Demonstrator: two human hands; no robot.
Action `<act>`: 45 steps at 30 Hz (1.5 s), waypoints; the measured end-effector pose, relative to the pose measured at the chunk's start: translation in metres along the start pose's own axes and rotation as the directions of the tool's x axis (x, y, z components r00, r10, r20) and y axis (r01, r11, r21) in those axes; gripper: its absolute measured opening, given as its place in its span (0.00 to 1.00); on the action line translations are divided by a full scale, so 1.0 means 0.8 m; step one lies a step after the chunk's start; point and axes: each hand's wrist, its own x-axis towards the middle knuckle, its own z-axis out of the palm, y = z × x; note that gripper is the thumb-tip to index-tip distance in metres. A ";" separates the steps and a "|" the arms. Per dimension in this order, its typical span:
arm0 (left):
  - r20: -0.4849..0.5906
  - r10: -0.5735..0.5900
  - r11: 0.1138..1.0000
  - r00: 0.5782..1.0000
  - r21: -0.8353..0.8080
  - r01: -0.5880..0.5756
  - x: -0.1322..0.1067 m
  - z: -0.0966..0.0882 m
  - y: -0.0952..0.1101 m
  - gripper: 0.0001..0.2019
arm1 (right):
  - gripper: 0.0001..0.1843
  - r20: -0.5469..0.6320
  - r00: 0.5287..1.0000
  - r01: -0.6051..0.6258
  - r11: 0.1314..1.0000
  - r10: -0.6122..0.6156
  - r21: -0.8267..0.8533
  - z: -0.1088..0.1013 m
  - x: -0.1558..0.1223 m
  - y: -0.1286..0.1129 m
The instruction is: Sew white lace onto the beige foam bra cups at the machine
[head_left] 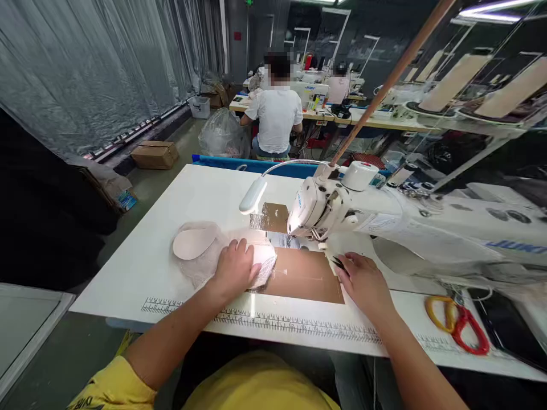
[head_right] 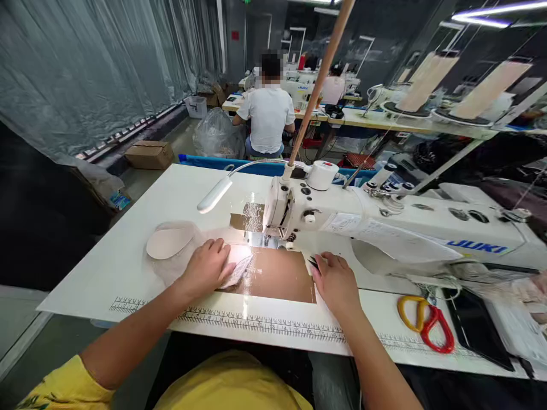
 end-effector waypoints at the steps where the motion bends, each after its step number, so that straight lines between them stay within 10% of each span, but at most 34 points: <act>1: 0.013 0.112 0.992 0.994 -0.053 -0.111 -0.003 -0.001 0.002 0.13 | 0.17 -0.023 0.999 0.025 0.996 -0.023 0.088 -0.007 0.000 -0.010; 7: 0.046 0.576 0.796 0.816 -0.262 -0.546 -0.012 0.006 0.010 0.22 | 0.14 0.034 0.953 0.239 0.814 -0.302 0.529 -0.038 -0.006 -0.091; 16: 0.296 0.443 0.890 0.846 -0.259 -0.376 0.018 0.012 -0.028 0.61 | 0.09 0.119 0.950 0.169 0.798 -0.288 0.579 -0.041 -0.025 -0.151; 25: 0.011 0.441 0.831 0.898 -0.382 -0.404 0.004 -0.014 0.009 0.25 | 0.12 0.078 0.954 0.144 0.672 -0.288 0.727 -0.047 -0.002 -0.113; 31: 0.046 0.607 0.764 0.793 -0.306 -0.568 0.034 0.014 0.031 0.22 | 0.17 0.302 0.932 0.018 0.858 -0.201 0.514 -0.026 0.050 -0.097; 36: 0.011 0.530 0.826 0.848 -0.232 -0.513 0.044 0.012 0.022 0.23 | 0.19 0.363 0.917 0.059 0.956 -0.165 0.286 -0.014 0.053 -0.107; 45: 0.039 0.569 0.807 0.821 -0.217 -0.549 0.064 0.020 0.018 0.25 | 0.21 0.351 0.935 -0.019 0.980 -0.052 0.197 -0.009 0.050 -0.114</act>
